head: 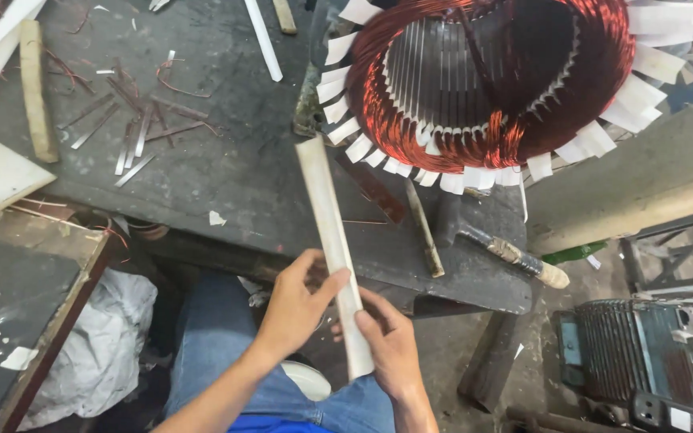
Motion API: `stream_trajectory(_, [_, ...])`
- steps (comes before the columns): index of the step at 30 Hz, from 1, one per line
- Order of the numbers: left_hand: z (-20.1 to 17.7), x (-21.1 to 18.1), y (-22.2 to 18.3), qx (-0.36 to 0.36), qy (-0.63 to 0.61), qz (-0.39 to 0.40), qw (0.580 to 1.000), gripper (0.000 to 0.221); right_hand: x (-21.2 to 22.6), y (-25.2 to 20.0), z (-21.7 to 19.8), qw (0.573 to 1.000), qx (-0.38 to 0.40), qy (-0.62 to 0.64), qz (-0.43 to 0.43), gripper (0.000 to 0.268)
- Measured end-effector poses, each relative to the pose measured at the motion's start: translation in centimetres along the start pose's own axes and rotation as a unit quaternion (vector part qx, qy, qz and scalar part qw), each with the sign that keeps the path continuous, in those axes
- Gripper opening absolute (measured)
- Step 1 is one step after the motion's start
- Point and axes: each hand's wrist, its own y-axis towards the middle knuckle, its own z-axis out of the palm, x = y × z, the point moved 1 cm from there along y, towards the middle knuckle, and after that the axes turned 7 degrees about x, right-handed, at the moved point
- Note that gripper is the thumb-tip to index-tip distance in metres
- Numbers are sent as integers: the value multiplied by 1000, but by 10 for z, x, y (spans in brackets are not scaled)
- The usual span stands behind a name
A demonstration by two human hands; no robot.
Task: Adjusting and hammering copper windings in a motor stator to ensure proper clearance and seating.
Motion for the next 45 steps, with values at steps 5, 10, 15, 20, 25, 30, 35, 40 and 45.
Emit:
stream_trajectory(5, [-2, -4, 27, 33, 5, 41, 999, 23, 14, 6, -16, 990, -84, -115, 17, 34])
stream_trajectory(10, [-32, -21, 60, 27, -5, 102, 994, 26, 55, 15, -30, 992, -126, -16, 1, 18])
stream_trajectory(15, [-87, -18, 117, -123, -197, 106, 967, 18, 76, 16, -67, 981, -173, -29, -81, 9])
stream_trajectory(20, [-104, -8, 129, -140, -225, 117, 957, 26, 80, 8, -89, 971, -189, -148, -24, 28])
stream_trajectory(25, [-104, -7, 123, -125, -236, 127, 955, 25, 97, 9, -85, 983, -143, -112, 9, 19])
stream_trajectory(30, [-105, -1, 126, -131, -161, 182, 961, 25, 128, 36, -76, 873, -130, -471, 10, 69])
stream_trajectory(35, [-103, -12, 120, -123, -139, 176, 967, 22, 124, 68, -72, 818, -118, -562, -21, 65])
stream_trajectory(40, [-104, -17, 116, -118, -125, 164, 971, 21, 99, 87, -81, 781, -129, -611, 0, 64])
stream_trajectory(45, [-104, -18, 117, -106, -114, 167, 973, 21, 92, 92, -87, 772, -170, -613, -18, 59])
